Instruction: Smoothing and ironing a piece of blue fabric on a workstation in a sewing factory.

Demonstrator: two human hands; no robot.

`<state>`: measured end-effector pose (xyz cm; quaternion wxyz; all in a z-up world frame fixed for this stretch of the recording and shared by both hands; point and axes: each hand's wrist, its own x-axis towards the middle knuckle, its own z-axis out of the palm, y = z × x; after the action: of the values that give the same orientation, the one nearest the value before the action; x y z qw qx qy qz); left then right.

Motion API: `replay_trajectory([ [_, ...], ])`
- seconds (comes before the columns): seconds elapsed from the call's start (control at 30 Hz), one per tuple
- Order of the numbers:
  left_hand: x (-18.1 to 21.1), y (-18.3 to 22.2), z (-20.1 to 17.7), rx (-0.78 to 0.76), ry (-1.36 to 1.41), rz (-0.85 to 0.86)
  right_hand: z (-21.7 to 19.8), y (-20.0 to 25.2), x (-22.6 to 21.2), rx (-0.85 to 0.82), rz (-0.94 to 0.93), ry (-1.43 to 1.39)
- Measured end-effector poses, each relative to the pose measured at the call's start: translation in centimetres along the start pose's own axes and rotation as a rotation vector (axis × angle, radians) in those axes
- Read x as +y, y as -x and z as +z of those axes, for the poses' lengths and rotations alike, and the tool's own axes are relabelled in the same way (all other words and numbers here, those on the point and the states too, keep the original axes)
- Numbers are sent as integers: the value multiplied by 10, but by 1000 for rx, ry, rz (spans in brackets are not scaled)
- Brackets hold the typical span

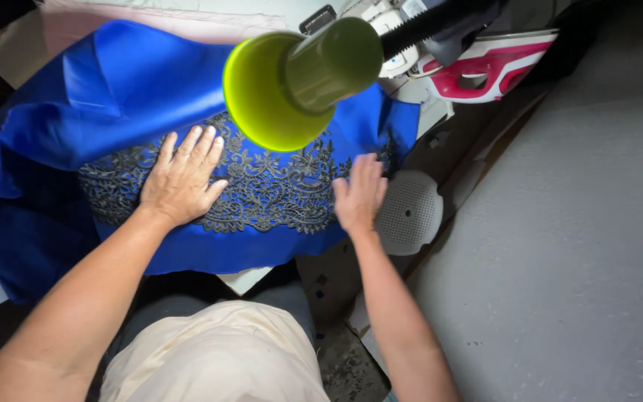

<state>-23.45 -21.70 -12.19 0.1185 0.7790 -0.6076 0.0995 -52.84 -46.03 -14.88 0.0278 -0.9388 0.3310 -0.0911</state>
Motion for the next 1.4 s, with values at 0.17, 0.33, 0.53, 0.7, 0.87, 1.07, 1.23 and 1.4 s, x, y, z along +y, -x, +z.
replay_trajectory([
  [0.17,0,1,-12,-211,307,-181,19,16,81,251,693,-508],
  [0.33,16,48,-44,244,334,-537,25,18,94,-74,1050,-1016],
  [0.53,50,178,21,594,669,-1651,-12,9,118,-235,1176,-1503],
  [0.7,67,132,-39,1012,1976,-2190,-4,24,162,-356,1034,-1400],
  [0.87,63,104,-60,1208,1978,-2043,-2,7,151,-544,1075,-1375],
  [1.07,46,174,22,1286,1675,-2108,35,30,221,-526,991,-1299],
  [1.23,53,132,-41,1346,1822,-2031,-5,35,229,-415,844,-1449],
  [1.4,60,111,-80,1392,1970,-1837,-38,37,205,-373,867,-1538],
])
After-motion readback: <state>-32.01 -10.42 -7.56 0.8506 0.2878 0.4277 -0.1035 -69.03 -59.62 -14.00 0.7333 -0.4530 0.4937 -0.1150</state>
